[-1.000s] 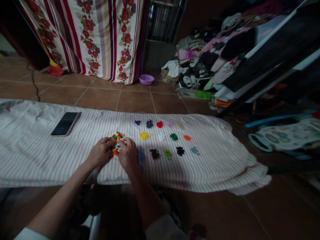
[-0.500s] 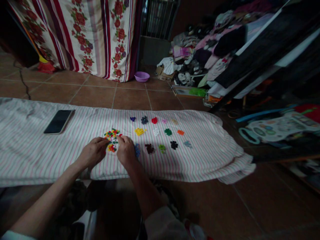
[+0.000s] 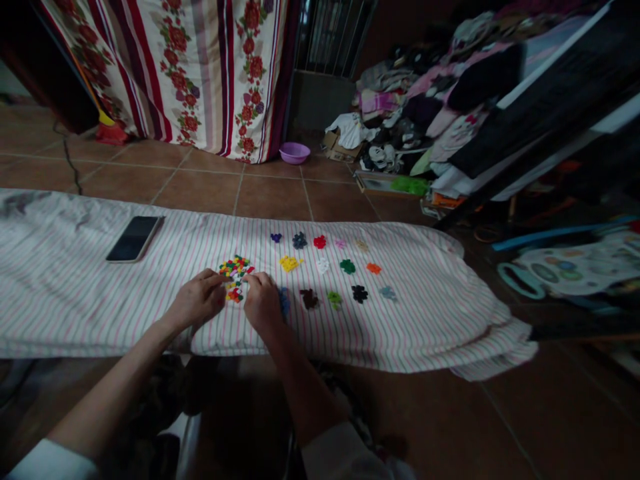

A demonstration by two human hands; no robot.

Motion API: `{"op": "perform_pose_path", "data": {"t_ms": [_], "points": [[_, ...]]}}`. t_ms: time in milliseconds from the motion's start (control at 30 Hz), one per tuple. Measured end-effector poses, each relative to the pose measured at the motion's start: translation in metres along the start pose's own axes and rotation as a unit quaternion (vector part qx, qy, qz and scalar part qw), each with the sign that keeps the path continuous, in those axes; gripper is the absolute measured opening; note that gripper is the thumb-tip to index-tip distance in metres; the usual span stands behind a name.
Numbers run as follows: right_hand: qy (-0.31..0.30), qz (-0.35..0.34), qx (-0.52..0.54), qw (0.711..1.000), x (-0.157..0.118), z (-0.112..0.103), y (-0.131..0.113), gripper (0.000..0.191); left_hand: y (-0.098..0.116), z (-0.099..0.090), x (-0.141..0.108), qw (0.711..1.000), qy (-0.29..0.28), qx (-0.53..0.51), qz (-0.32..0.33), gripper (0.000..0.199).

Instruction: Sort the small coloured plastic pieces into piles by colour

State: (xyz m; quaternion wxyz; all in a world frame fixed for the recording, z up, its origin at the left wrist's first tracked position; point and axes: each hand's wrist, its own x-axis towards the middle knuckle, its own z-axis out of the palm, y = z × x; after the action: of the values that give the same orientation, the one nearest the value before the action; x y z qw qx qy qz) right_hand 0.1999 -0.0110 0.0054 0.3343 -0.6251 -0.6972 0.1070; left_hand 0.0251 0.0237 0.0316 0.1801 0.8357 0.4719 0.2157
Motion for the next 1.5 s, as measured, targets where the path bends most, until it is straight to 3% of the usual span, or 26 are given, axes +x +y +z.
{"op": "perform_pose_path", "data": {"t_ms": [167,433,667,833,967,1100,1267,1500], "points": [[-0.056,-0.052,0.009,0.997,-0.005,-0.003,-0.002,0.031,0.0,-0.004,-0.011,0.995,-0.067,-0.041,0.065,0.029],[-0.009,-0.015,0.005,1.0,-0.001,0.0,-0.002,0.029,-0.01,0.005,-0.011,0.999,-0.011,-0.002,0.038,0.03],[-0.047,-0.022,-0.002,0.999,-0.004,-0.002,-0.004,0.017,-0.016,0.009,-0.016,0.996,-0.049,-0.002,0.069,0.026],[-0.013,0.001,0.014,1.0,-0.001,0.001,-0.001,0.027,-0.013,0.003,-0.012,0.999,0.001,-0.011,0.043,0.031],[0.011,0.015,0.02,1.0,0.003,0.003,0.001,0.036,-0.008,0.001,-0.004,0.996,0.044,0.075,0.03,0.038],[0.035,0.016,0.026,0.999,0.003,0.007,0.004,0.037,-0.004,0.012,-0.002,0.988,0.044,0.132,0.062,0.04],[0.052,0.009,0.042,0.998,0.004,0.01,0.007,0.038,-0.003,0.018,-0.005,0.988,0.037,0.133,0.068,0.039],[0.051,0.012,0.042,0.998,0.011,0.018,0.006,0.036,-0.009,0.023,0.003,0.985,0.078,0.146,0.047,0.039]]}}
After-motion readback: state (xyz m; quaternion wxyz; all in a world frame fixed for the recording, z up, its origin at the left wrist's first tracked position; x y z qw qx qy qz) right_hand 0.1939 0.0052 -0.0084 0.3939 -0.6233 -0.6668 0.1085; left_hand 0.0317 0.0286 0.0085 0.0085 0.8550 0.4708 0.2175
